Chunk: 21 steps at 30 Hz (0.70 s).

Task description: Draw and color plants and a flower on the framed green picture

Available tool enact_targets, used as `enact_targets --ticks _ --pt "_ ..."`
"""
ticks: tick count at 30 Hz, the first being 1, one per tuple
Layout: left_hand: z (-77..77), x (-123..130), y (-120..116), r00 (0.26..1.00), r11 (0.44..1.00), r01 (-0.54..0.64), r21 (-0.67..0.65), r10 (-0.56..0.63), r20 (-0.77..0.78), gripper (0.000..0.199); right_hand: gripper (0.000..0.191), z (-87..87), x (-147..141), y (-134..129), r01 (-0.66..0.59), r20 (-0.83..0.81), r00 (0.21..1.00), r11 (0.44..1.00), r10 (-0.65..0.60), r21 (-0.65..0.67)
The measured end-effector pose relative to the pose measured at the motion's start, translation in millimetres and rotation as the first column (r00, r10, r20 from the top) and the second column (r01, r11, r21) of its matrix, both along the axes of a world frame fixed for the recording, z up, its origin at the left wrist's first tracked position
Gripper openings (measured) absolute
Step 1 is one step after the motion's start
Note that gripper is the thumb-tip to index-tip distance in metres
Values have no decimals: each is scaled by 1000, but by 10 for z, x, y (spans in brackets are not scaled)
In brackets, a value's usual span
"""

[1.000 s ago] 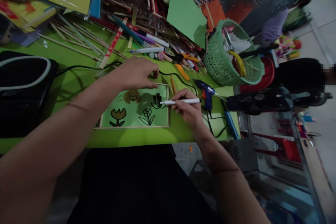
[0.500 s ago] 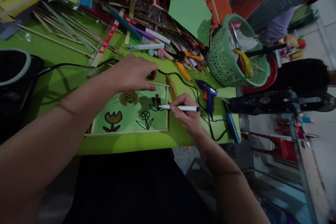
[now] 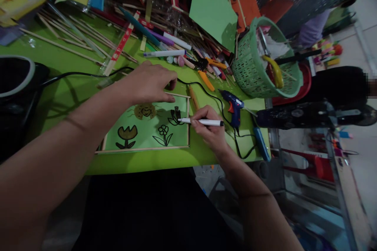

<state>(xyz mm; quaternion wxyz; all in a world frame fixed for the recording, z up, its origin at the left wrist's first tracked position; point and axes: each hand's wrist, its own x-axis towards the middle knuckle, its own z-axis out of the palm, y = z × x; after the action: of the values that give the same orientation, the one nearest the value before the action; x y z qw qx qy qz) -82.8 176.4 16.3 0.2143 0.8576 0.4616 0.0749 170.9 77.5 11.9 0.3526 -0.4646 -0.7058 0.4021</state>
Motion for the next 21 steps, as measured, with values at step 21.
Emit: enact_targets --ticks 21 --pt "20 -23 -1 999 1000 8 -11 -7 43 37 12 -28 -28 5 15 38 999 1000 -15 -3"
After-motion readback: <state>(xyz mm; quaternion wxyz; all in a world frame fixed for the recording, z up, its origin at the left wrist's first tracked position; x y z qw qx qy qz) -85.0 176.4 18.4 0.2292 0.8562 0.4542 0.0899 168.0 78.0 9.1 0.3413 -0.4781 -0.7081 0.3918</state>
